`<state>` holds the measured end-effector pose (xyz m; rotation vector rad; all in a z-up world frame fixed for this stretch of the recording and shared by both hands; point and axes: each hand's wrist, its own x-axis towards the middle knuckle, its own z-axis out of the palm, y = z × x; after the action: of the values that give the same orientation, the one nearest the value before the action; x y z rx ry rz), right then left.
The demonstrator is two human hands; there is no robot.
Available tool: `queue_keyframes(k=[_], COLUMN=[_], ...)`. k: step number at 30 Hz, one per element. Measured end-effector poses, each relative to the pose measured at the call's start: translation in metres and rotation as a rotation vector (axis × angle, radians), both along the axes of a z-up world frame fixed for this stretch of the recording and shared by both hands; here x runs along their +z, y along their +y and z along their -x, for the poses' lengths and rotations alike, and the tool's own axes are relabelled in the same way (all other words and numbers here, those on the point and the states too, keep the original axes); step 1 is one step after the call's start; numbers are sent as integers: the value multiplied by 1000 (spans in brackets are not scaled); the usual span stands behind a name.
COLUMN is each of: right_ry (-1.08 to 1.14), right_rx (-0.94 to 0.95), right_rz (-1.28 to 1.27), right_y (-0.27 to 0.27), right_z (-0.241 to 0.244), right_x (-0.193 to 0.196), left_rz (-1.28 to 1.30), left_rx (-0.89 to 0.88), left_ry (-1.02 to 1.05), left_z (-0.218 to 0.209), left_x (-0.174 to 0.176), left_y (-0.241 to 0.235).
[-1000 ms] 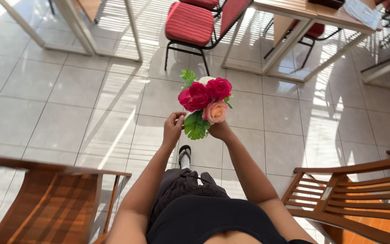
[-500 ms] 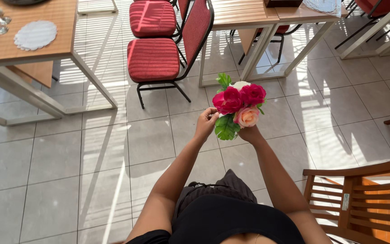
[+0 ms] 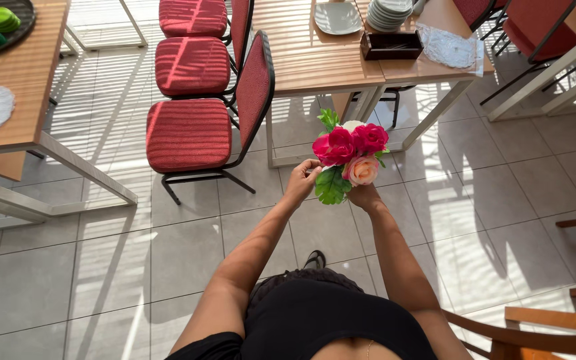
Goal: The person places paper doilies, coasters, salt and pepper shakers, table numbers, menus, flowers, and glasses onto various tables in a restaurant.
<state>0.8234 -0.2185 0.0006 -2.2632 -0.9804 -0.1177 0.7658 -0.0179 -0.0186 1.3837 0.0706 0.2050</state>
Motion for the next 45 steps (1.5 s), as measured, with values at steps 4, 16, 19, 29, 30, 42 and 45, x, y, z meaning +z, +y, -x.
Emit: queue_keyframes(k=[4,16,19,29,30,42,45], right_ry=[90,119,111,356,395,1152,1275], right_rx=[-4,-62,-36,-82,-113,-265,-470], right_rz=[82,184,89,-73,-58,-673,-493], right_y=[-8,30,35,122,128,177,185], right_z=[-81,-264,-302,-450,-456,-609,-665], right_x=[23,-36,-29,16,15,-41,-88], left_rz=[28,-141,-54,-528,-523,-461,-96], left_rx=[-25,-51,-72,-88,-105,283,266], left_ry=[31,-15,-138,-180,-170,-240,-239], left_z=[-61,-212,-275,-434,-439,-510,-518], left_x=[20,11,-12,3,0,-55,-36], left_y=[-11,14,16,96,103,178,193])
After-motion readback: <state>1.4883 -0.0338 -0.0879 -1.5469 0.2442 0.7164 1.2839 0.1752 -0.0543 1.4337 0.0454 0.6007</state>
